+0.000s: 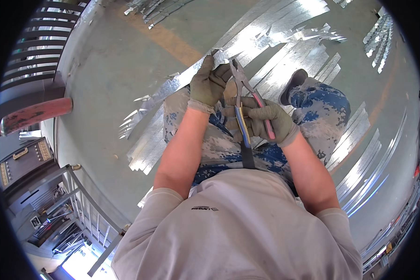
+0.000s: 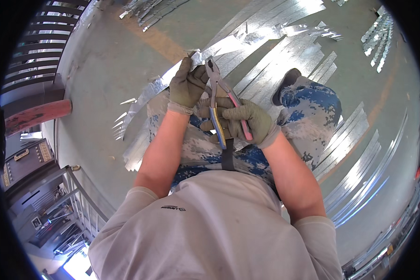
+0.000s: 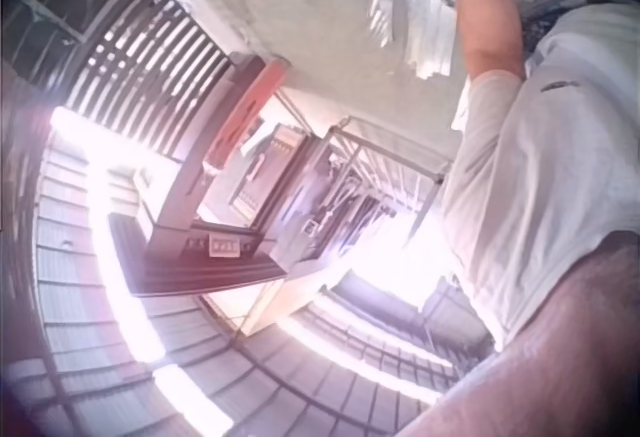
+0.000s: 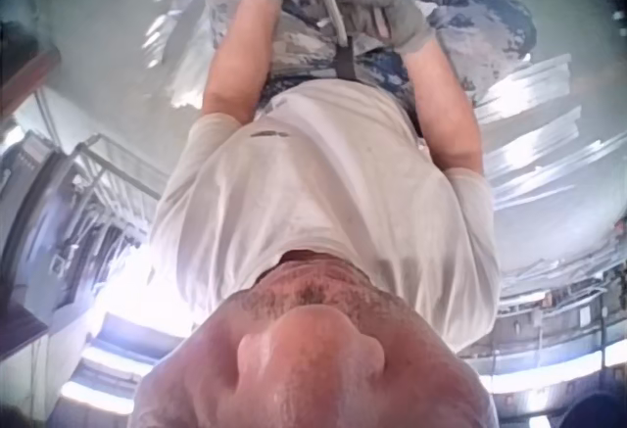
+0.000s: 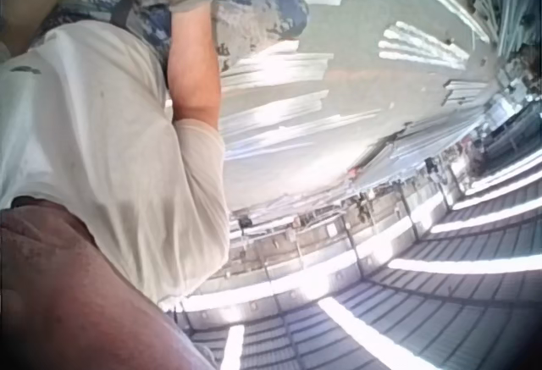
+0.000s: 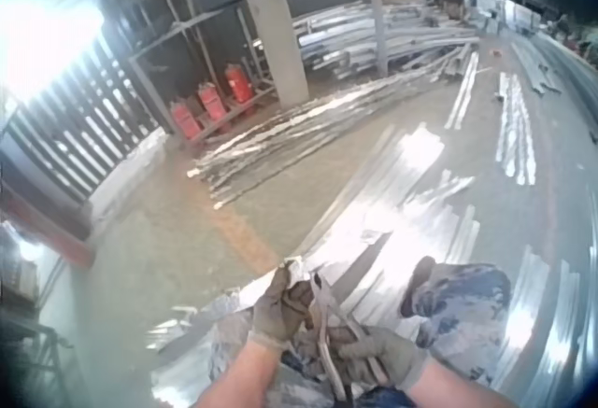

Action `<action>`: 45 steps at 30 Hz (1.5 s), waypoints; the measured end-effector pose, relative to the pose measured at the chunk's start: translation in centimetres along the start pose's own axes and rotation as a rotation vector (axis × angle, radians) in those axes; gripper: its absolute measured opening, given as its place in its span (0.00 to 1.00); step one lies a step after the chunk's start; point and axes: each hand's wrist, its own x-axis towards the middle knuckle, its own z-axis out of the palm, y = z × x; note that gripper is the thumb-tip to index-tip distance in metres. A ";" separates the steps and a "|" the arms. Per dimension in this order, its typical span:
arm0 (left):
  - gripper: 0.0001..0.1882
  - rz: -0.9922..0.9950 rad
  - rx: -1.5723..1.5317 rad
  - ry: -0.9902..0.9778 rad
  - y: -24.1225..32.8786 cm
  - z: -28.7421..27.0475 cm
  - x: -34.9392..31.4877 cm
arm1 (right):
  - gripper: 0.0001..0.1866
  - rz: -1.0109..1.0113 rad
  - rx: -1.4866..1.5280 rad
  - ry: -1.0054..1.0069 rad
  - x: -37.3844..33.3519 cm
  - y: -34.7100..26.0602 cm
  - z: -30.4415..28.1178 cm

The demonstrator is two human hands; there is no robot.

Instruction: The person sits on the floor and uses tin snips to cut a long metal strip into smaller pieces. They repeatedly position the snips, cut, and drop the pieces onto the floor.

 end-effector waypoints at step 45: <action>0.18 -0.015 0.106 0.088 -0.5 -1.2 0.6 | 0.21 0.129 -0.341 0.438 0.5 -1.1 0.5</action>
